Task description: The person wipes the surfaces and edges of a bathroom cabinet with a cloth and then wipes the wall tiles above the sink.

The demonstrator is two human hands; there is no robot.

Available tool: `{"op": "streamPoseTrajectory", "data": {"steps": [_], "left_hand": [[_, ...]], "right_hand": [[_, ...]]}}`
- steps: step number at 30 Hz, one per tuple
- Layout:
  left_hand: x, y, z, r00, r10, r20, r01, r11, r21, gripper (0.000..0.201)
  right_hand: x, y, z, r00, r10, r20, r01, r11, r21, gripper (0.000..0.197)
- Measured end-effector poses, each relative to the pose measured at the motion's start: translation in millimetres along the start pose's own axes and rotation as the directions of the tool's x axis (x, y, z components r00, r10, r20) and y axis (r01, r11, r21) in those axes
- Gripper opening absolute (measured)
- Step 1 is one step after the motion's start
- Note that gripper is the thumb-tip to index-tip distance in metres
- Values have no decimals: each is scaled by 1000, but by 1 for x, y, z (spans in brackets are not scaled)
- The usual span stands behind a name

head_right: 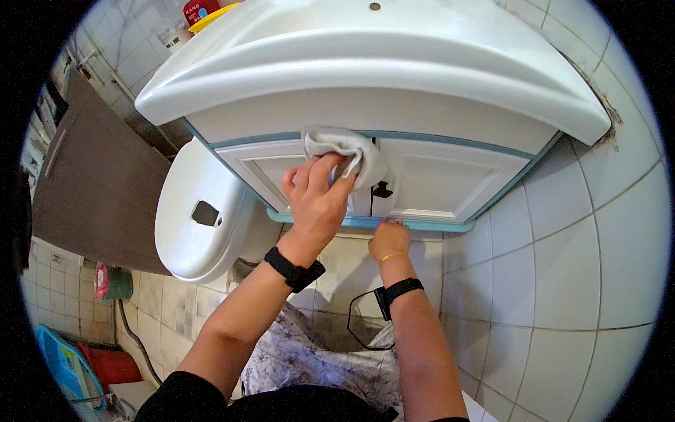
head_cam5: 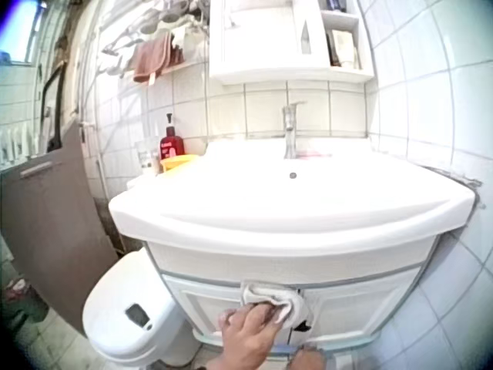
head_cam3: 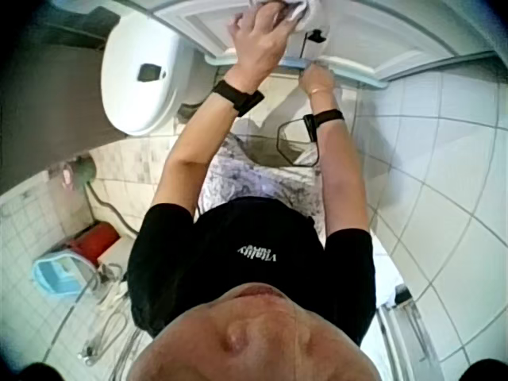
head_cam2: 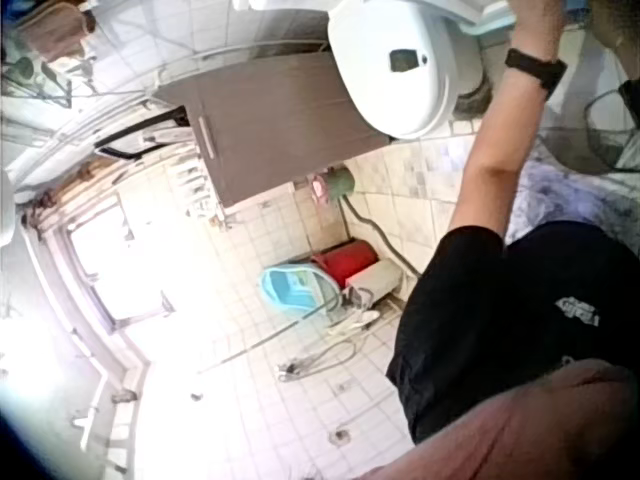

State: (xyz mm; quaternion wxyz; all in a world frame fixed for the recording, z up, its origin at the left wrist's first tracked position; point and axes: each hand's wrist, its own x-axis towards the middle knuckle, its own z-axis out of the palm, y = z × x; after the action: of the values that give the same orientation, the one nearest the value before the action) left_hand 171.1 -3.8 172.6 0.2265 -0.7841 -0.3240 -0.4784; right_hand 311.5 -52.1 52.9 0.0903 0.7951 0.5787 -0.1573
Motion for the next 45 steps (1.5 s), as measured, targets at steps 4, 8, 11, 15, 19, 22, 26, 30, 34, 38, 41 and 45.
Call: {"op": "streamPoseTrajectory", "data": {"steps": [4,8,11,15,19,22,26,30,34,38,41,45], "left_hand": [[-11,-6,-4,999,-30,38,30,999,14,30],[-10,-9,-6,999,-31,42,30,999,17,31],[13,8,3,999,21,-46,-21,1000,3,32],[-9,-3,11,999,37,-14,-38,998,-59,26],[-62,-12,24,995,8,100,-2,998,-57,25],[-95,-12,36,981,2,194,14,997,-80,28],[-86,-6,35,972,-68,223,100,985,-137,36],[-50,-7,27,971,-239,-17,233,957,-172,45],[-70,-12,32,981,-195,-12,194,979,-68,39],[-78,-7,32,979,-203,37,205,975,-90,30],[-55,6,26,971,-237,34,239,965,-108,28],[-64,-10,19,968,-237,84,244,966,-87,31]], "right_hand": [[6,7,13,999,-32,-21,33,999,20,50],[3,2,3,1000,-14,-3,14,1000,-2,47],[11,8,30,979,-90,-183,73,993,-98,49],[6,8,7,999,-41,-7,41,999,13,57],[4,4,9,998,-41,-57,39,999,-36,56],[3,2,9,998,-42,-50,42,999,-20,56],[9,7,17,997,-27,-69,25,999,-33,56],[4,5,12,998,-34,-45,33,999,-31,56],[7,5,16,992,-82,-94,77,996,-54,60],[17,12,32,975,-142,-171,129,988,-88,62],[16,12,34,967,-127,-223,103,988,-118,59],[20,13,34,971,-138,-193,120,988,-101,57]]}}
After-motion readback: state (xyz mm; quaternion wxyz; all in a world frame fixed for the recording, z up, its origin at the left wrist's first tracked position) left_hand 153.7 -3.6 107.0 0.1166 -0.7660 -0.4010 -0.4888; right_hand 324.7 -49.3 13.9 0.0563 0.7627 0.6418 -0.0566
